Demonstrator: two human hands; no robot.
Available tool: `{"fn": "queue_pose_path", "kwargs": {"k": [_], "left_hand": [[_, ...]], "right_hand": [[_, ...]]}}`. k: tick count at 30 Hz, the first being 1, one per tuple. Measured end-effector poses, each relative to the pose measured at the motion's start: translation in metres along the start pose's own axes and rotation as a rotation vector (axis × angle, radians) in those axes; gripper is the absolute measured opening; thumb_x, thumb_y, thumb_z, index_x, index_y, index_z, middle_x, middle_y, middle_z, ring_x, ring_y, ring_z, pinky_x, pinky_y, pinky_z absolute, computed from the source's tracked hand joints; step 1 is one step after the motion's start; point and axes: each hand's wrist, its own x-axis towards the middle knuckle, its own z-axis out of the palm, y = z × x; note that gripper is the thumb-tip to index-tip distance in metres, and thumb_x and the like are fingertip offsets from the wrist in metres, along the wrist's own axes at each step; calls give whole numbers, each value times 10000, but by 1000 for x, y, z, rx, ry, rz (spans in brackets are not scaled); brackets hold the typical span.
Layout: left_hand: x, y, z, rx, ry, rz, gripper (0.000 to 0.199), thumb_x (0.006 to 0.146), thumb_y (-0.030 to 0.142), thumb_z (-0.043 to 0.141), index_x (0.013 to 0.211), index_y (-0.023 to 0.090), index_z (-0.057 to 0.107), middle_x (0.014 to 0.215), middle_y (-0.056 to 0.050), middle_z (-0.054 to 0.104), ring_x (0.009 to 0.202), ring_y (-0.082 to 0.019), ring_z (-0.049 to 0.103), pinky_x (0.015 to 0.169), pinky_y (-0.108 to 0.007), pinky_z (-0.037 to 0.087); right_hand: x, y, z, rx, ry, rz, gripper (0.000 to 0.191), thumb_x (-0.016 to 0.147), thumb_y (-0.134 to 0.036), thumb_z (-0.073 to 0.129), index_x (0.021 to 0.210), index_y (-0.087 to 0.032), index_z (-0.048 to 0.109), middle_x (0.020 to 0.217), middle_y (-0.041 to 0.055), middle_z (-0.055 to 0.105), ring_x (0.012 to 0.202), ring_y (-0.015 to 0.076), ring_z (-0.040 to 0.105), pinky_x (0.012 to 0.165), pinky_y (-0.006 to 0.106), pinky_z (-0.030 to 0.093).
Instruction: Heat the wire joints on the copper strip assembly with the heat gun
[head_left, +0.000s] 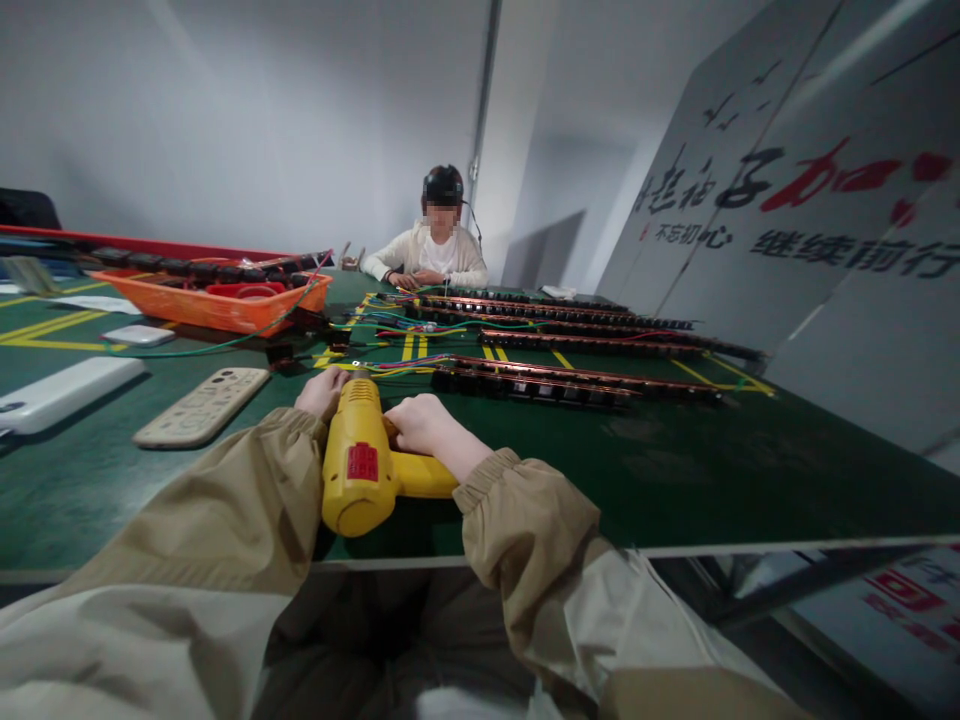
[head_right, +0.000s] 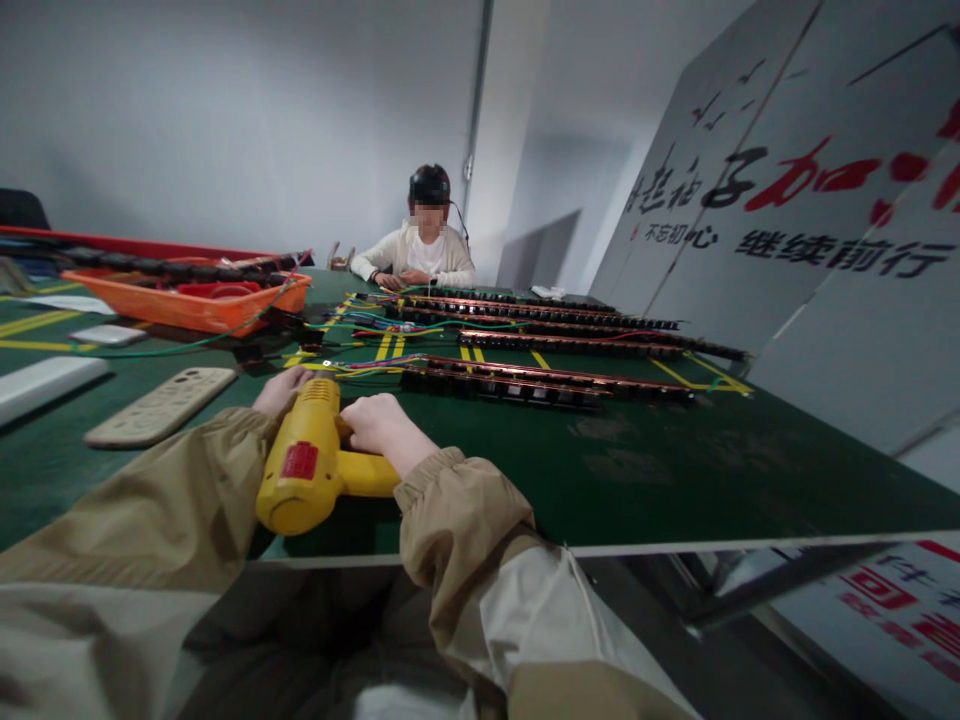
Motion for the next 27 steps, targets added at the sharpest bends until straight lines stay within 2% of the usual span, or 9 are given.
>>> {"fn": "queue_pose_path", "kwargs": {"k": [9, 17, 27], "left_hand": [[3, -3, 6, 8, 31, 10, 274, 895, 384, 325, 844, 197, 519, 890, -70, 597, 813, -177, 531, 654, -247, 369], [4, -7, 10, -96, 8, -7, 238, 904, 344, 345, 822, 195, 511, 702, 4, 577, 566, -101, 497, 565, -215, 356], [4, -8, 9, -93, -13, -9, 225, 909, 324, 351, 849, 191, 521, 718, 3, 579, 600, -101, 498, 573, -213, 349]], "right_hand": [[-8, 8, -1, -19, -1, 26, 250, 786, -296, 495, 947, -204, 664, 987, 78, 694, 932, 230, 639, 706, 292, 450], [-33, 35, 0, -46, -27, 142, 261, 790, -258, 472, 945, -198, 673, 952, 82, 700, 894, 234, 643, 694, 297, 440], [-66, 66, 5, -74, -58, 266, 276, 822, -300, 463, 975, -203, 670, 944, 88, 698, 897, 247, 639, 715, 312, 442]]}}
